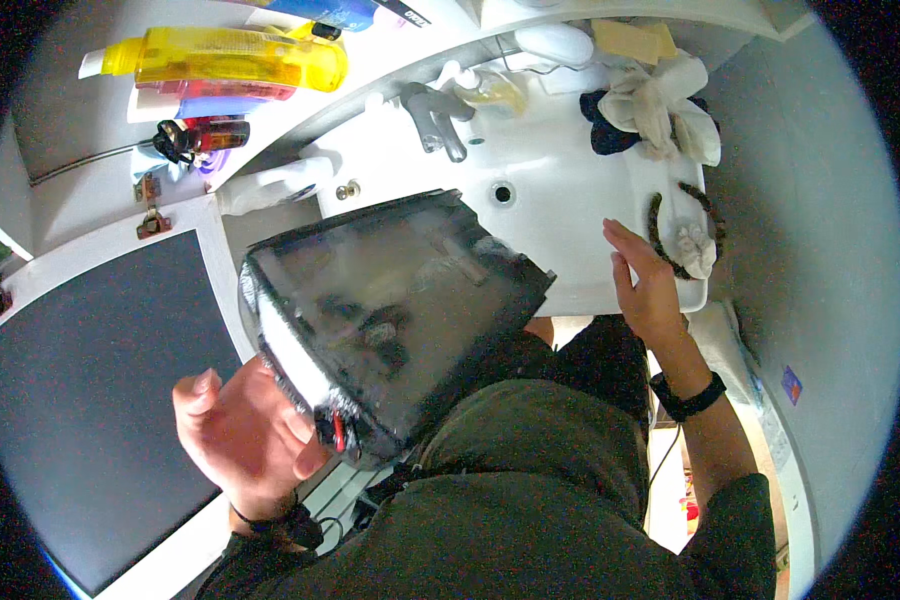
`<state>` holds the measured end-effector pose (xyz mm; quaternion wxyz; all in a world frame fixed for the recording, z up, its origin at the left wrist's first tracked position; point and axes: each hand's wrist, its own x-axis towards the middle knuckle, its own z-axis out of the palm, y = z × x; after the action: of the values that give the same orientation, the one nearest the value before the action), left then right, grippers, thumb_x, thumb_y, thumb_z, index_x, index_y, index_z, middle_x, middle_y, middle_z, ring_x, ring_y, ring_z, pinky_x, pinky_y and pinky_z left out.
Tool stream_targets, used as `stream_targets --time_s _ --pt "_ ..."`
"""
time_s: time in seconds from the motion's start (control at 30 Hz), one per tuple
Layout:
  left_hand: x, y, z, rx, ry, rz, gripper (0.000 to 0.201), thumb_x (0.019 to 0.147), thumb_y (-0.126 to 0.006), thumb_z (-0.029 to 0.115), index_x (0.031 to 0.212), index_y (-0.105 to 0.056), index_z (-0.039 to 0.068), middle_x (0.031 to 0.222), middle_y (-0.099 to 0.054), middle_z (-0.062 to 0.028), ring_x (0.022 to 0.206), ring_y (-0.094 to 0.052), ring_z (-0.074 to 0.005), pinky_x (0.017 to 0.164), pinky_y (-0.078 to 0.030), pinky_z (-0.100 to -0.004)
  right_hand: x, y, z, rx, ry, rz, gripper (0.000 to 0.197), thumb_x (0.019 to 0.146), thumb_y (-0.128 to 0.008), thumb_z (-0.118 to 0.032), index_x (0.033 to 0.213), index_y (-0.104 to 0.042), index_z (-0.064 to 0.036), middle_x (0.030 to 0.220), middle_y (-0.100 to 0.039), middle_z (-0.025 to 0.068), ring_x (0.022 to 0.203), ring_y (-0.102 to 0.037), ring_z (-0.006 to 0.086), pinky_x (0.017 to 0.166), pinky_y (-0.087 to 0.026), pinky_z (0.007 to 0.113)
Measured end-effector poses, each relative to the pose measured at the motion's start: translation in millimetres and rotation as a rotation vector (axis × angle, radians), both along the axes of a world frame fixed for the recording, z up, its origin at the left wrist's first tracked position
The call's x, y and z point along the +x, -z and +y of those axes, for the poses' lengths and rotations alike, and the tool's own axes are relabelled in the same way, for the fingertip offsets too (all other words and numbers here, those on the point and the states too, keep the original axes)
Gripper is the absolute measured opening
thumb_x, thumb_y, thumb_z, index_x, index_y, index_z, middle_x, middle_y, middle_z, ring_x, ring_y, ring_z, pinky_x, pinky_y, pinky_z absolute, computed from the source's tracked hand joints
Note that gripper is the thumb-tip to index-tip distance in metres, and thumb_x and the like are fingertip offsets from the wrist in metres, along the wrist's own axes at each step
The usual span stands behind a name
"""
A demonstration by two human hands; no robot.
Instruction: The person maneuvers a wet-dry vacuum over a floor, then removes the dirty water tank and rinses it in a bathroom sink, pouring detergent into the tank and scrubbing it by hand before rinsing again.
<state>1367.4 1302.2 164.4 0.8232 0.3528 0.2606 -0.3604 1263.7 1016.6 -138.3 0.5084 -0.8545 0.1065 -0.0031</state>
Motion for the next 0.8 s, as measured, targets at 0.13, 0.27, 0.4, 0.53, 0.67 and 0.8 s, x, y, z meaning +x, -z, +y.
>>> stream_targets --time_s 0.13,0.27,0.4,0.53,0.67,0.8 --pt "-2 -10 -13 -0.047 0.032 -0.009 0.075 0.083 -0.051 0.049 0.132 -0.046 -0.008 0.122 -0.059 -0.0269 0.090 -0.062 -0.0305 0.066 -0.052 -0.0367 -8 5 -6 -0.014 0.048 -0.016 0.034 0.093 -0.052 0.003 0.126 -0.059 -0.0020 0.133 -0.059 0.0166 0.124 -0.057 0.0321 0.106 -0.043 0.038" --pt "-3 -8 -13 0.006 0.065 -0.003 0.076 0.082 -0.052 0.049 0.132 -0.045 -0.007 0.123 -0.057 -0.0310 0.092 -0.062 -0.0315 0.066 -0.052 -0.0356 -11 3 -5 -0.002 0.069 0.019 0.034 0.094 -0.051 0.003 0.127 -0.059 -0.0027 0.132 -0.060 0.0164 0.125 -0.057 0.0314 0.106 -0.043 0.038" --pt "-7 -3 -16 -0.044 0.087 -0.009 0.078 0.081 -0.054 0.051 0.131 -0.045 -0.009 0.120 -0.057 -0.0327 0.091 -0.063 -0.0305 0.065 -0.052 -0.0341 -19 0 -5 0.001 0.058 0.010 0.035 0.095 -0.050 0.001 0.128 -0.059 -0.0045 0.133 -0.060 0.0155 0.125 -0.056 0.0323 0.106 -0.043 0.039" --pt "-8 -1 -13 -0.081 0.122 -0.030 0.074 0.083 -0.052 0.047 0.130 -0.043 -0.009 0.121 -0.055 -0.0319 0.095 -0.062 -0.0334 0.066 -0.052 -0.0395 -24 -2 -3 0.008 0.051 -0.007 0.035 0.094 -0.050 0.002 0.127 -0.060 -0.0057 0.133 -0.060 0.0150 0.125 -0.056 0.0324 0.106 -0.043 0.039" --pt "-6 -1 -19 0.009 0.149 -0.032 0.071 0.083 -0.052 0.045 0.127 -0.043 -0.010 0.113 -0.059 -0.0289 0.080 -0.063 -0.0353 0.062 -0.050 -0.0407 -22 -12 -1 0.012 0.060 -0.053 0.035 0.093 -0.051 0.003 0.126 -0.060 -0.0046 0.130 -0.061 0.0167 0.122 -0.058 0.0327 0.104 -0.044 0.039" --pt "-9 5 -25 0.082 0.090 -0.019 0.069 0.081 -0.053 0.049 0.117 -0.050 -0.010 0.105 -0.062 -0.0258 0.064 -0.060 -0.0305 0.056 -0.048 -0.0334 -15 -65 -2 -0.016 0.060 -0.172 0.032 0.090 -0.051 0.003 0.121 -0.061 -0.0022 0.128 -0.062 0.0190 0.117 -0.061 0.0334 0.100 -0.047 0.040"
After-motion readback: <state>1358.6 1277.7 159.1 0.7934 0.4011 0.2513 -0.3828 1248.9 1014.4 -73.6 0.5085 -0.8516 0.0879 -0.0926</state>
